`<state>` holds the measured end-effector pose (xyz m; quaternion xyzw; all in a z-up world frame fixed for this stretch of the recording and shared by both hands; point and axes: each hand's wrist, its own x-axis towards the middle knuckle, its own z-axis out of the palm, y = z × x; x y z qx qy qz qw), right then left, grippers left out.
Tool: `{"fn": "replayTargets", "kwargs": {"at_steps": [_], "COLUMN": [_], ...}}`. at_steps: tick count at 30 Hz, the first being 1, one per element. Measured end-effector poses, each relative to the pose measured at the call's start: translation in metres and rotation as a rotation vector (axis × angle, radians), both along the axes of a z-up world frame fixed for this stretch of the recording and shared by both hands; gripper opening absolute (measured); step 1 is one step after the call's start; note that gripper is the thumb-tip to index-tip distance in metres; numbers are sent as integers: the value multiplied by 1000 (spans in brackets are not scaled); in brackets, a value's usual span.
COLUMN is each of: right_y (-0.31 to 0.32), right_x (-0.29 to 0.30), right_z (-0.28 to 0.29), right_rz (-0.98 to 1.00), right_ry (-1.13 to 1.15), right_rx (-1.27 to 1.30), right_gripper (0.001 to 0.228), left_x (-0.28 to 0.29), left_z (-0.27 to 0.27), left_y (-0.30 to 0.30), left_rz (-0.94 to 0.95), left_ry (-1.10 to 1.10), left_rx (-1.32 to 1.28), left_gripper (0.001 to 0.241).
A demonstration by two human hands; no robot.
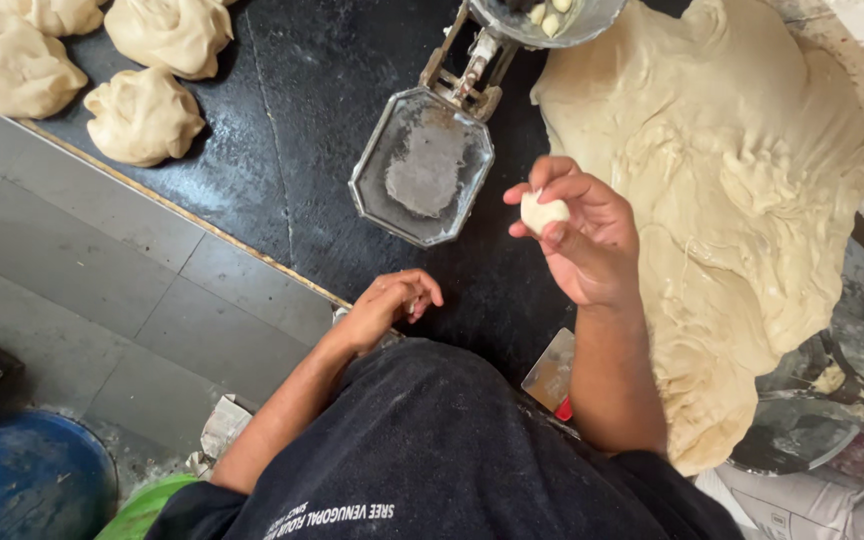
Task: The person uses a red-handled dough scraper to cut small pieces from a large mass of dough on a metal table. They weigh the pieces on a hanging scale and place them on the table. The person also arranges the dough pieces and briefly walks to a nearby shelf to retrieve a plastic bag.
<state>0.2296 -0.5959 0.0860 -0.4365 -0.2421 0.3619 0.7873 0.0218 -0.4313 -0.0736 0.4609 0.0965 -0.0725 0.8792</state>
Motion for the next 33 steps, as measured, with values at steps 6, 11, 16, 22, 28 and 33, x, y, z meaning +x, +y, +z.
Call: {"fn": "replayTargets", "kwargs": {"at_steps": [6, 11, 16, 22, 28, 33], "right_y": [-19, -27, -33, -44, -35, -31], "right_x": [-23, -51, -86, -104, -109, -113], "right_z": [-9, -18, -31, -28, -26, -44], "right_rz": [-67, -98, -171, -194, -311, -166], "right_ry": [15, -257, -397, -570, -988, -623], "right_rx": [-56, -73, -112, -304, -495, -399], "right_gripper": [32, 15, 17, 33, 27, 18], "left_x": [5, 22, 29, 18, 7, -8], "left_z": [52, 100, 98, 89, 81, 80], "left_y": [5, -11, -38, -53, -51, -46], "left_rz": [-166, -29, 305, 325, 316, 369], "left_ry": [107, -44, -149, -6, -75, -22], "left_rx": [150, -32, 175, 217, 322, 588], "left_gripper": [21, 26, 18, 18, 14, 5]}}
